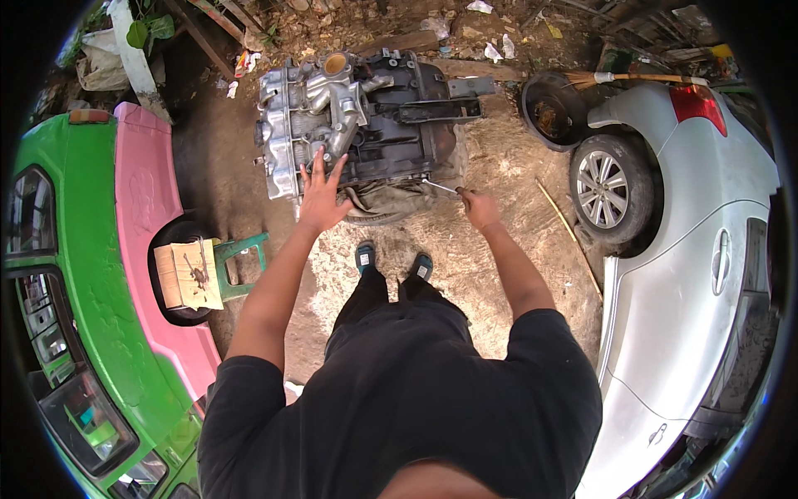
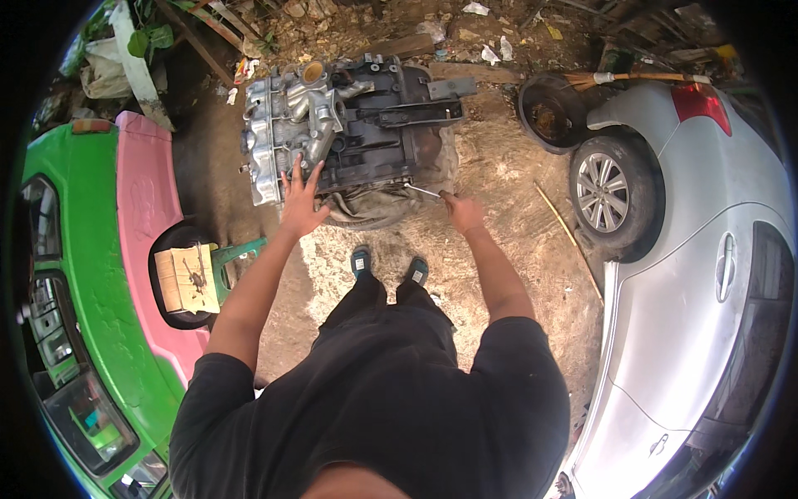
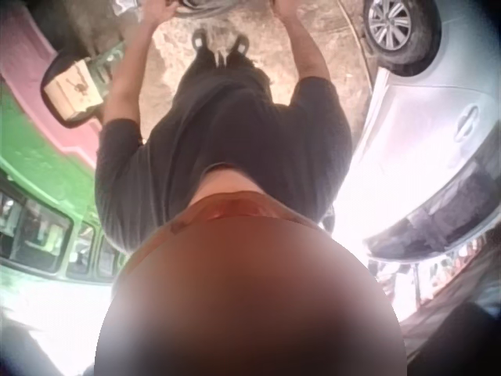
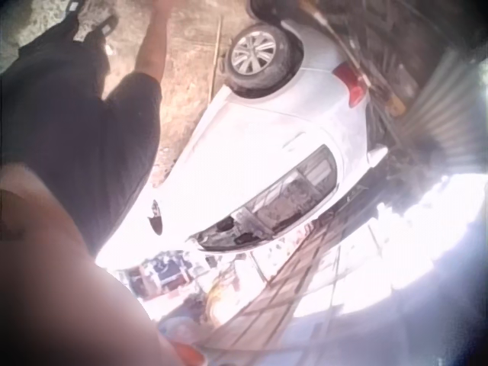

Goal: The person uses a wrench to loosen and remove bolts from a car engine block resting on a tire. They repeatedly reposition the wrench and apply force to turn the bolts, occasionally pausing to adjust their grip or stance.

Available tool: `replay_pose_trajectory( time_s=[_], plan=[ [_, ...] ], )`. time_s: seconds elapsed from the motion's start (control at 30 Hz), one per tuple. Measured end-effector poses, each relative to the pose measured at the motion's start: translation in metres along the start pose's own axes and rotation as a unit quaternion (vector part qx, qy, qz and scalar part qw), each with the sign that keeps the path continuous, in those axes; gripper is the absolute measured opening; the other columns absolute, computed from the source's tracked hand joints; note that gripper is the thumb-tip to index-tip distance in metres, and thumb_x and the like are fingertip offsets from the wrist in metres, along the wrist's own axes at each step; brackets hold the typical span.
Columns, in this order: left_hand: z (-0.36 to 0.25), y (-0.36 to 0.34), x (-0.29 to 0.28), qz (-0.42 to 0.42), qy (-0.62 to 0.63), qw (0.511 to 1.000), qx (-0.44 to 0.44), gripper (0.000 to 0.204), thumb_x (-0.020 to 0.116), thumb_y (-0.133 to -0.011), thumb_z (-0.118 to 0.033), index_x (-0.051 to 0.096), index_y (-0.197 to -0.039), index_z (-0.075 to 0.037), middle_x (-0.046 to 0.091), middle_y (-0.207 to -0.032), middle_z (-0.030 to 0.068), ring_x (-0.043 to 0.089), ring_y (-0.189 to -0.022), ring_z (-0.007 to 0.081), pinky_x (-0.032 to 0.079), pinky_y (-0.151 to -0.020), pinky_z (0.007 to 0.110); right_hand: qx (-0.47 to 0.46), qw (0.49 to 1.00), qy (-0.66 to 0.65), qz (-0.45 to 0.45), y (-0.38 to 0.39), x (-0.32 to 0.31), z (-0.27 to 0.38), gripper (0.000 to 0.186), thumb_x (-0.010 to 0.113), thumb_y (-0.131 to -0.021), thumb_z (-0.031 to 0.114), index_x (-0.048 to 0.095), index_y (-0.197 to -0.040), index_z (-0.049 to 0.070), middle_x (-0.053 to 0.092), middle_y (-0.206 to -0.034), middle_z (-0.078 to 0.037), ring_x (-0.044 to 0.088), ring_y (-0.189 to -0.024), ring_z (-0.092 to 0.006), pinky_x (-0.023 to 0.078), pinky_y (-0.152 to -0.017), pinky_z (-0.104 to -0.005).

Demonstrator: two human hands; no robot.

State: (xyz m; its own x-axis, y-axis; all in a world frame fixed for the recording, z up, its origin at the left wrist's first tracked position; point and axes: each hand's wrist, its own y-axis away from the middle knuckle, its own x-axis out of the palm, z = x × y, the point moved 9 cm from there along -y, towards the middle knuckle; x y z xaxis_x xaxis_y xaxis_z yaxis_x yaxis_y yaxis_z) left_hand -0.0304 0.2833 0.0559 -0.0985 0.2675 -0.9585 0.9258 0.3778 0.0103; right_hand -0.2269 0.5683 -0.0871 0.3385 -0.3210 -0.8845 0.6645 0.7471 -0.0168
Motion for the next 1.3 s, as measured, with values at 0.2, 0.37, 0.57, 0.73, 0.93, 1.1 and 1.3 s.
replay_pose_trajectory(
  time_s=[0.2, 0.37, 0.57, 0.73, 0.93, 1.1, 1.3],
  plan=[
    [-0.002, -0.001, 0.001, -0.004, 0.003, 1.0, 0.007, 0.097, 0.068, -0.068, -0.03, 0.025, -0.154, -0.024, 0.001, -0.16, 0.0242, 0.008, -0.148, 0.043, 0.002, -0.119, 0.059, 0.163, 0.967, -0.19, 0.04, 0.024, 0.094, -0.017, 0.023, 0.057, -0.096, 0.025, 0.068, -0.114, 0.016, 0.068, -0.099, -0.02, 0.064, -0.09, -0.0411, 0.051, -0.076, -0.0472],
    [-0.001, 0.001, -0.001, -0.01, -0.003, 1.0, 0.016, 0.095, 0.066, -0.069, -0.03, 0.025, -0.154, -0.023, 0.001, -0.16, 0.0252, 0.01, -0.147, 0.0447, 0.003, -0.118, 0.061, 0.148, 0.955, -0.259, 0.008, 0.051, 0.106, 0.014, 0.024, 0.057, -0.095, 0.024, 0.066, -0.115, 0.014, 0.068, -0.102, -0.02, 0.063, -0.093, -0.0426, 0.051, -0.079, -0.0484],
    [0.002, 0.002, 0.0, -0.004, -0.008, 1.0, 0.013, 0.096, 0.068, -0.073, -0.036, 0.02, -0.156, -0.028, 0.001, -0.161, 0.021, 0.009, -0.149, 0.0388, 0.005, -0.119, 0.061, 0.061, 0.978, -0.197, 0.011, 0.06, 0.038, 0.029, 0.025, 0.061, -0.092, 0.022, 0.068, -0.114, 0.013, 0.067, -0.101, -0.019, 0.063, -0.091, -0.0421, 0.051, -0.078, -0.0476],
    [0.0, 0.004, -0.005, -0.007, 0.005, 1.0, 0.014, 0.094, 0.067, -0.075, -0.035, 0.02, -0.156, -0.028, 0.002, -0.162, 0.0179, 0.006, -0.15, 0.035, 0.005, -0.119, 0.06, 0.08, 0.993, -0.059, 0.055, 0.038, -0.011, 0.045, 0.024, 0.06, -0.091, 0.024, 0.07, -0.111, 0.014, 0.068, -0.097, -0.019, 0.065, -0.086, -0.0398, 0.052, -0.074, -0.0489],
    [0.001, 0.004, -0.004, -0.012, 0.006, 1.0, 0.009, 0.091, 0.064, -0.076, -0.033, 0.019, -0.156, -0.028, 0.004, -0.163, 0.016, 0.007, -0.151, 0.032, 0.005, -0.12, 0.058, 0.101, 0.99, 0.04, 0.092, 0.012, -0.044, 0.065, 0.025, 0.055, -0.092, 0.026, 0.071, -0.109, 0.017, 0.069, -0.093, -0.019, 0.066, -0.086, -0.0387, 0.054, -0.074, -0.0486],
    [0.0, 0.004, -0.009, -0.031, 0.019, 0.999, 0.02, 0.095, 0.068, -0.075, -0.031, 0.019, -0.156, -0.028, 0.003, -0.163, 0.0152, 0.01, -0.15, 0.0346, 0.006, -0.12, 0.057, 0.095, 0.986, 0.088, 0.109, -0.003, -0.058, 0.083, 0.025, 0.056, -0.089, 0.021, 0.071, -0.108, 0.016, 0.07, -0.093, -0.02, 0.068, -0.087, -0.0367, 0.054, -0.074, -0.0481],
    [-0.001, 0.005, -0.008, -0.025, 0.028, 0.999, 0.022, 0.096, 0.068, -0.074, -0.031, 0.019, -0.156, -0.028, 0.003, -0.162, 0.0154, 0.009, -0.15, 0.0345, 0.006, -0.12, 0.058, 0.071, 0.981, 0.137, 0.122, -0.016, -0.074, 0.1, 0.026, 0.055, -0.087, 0.016, 0.072, -0.106, 0.014, 0.07, -0.09, -0.02, 0.068, -0.086, -0.0379, 0.055, -0.076, -0.0474]
  ],
)
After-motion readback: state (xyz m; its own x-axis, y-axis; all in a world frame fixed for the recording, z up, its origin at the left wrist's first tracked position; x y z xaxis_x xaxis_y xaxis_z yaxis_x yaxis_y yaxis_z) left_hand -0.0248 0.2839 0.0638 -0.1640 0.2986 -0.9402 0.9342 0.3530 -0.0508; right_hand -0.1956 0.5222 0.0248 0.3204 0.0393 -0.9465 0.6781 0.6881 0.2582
